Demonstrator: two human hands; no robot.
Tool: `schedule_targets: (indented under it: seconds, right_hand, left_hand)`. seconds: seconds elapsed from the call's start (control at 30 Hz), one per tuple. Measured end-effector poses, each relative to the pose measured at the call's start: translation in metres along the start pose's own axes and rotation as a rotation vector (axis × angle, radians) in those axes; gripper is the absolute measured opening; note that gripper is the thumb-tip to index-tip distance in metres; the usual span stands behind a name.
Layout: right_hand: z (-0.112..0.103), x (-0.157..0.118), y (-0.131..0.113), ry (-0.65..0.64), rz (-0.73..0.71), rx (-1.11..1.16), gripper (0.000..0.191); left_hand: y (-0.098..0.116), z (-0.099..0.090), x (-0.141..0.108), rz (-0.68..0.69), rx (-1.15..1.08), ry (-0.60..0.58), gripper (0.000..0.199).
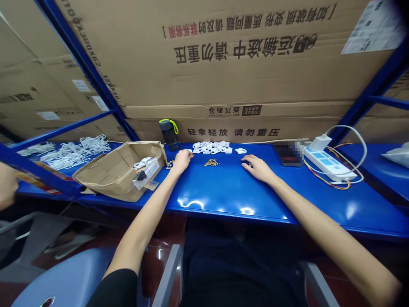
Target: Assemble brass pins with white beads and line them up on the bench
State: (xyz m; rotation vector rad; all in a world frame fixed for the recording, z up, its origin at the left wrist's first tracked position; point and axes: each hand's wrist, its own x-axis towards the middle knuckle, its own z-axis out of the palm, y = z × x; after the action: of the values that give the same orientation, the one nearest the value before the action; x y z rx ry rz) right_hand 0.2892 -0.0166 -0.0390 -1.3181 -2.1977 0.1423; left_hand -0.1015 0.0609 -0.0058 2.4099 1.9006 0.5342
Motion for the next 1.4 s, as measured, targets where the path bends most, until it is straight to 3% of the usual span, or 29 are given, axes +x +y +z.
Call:
schedule_targets:
  seconds: [0.17,0.53,0.83,1.07,1.4]
  right_hand:
    - [0.001,0.000,0.002,0.000,0.001,0.000,0.034]
    - [-0.001,0.000,0.000,-0.001,-0.002,0.018,0.033]
    - [-0.002,0.000,0.002,0.005,-0.011,0.028,0.033]
    - [-0.001,0.000,0.004,0.006,-0.016,0.034,0.034]
    - [-0.001,-0.001,0.004,0.013,-0.022,0.032,0.033]
  left_hand:
    - [0.001,-0.007,0.010,0.004,-0.201,-0.134,0.020]
    - [-0.003,-0.017,0.010,0.048,-0.311,-0.193,0.017]
    - [0.000,-0.026,0.005,0.072,-0.273,-0.190,0.022]
    - [-0.011,-0.031,0.004,0.074,-0.302,-0.203,0.022]
    - [-0.019,-0.018,-0.006,0.064,-0.331,-0.093,0.024]
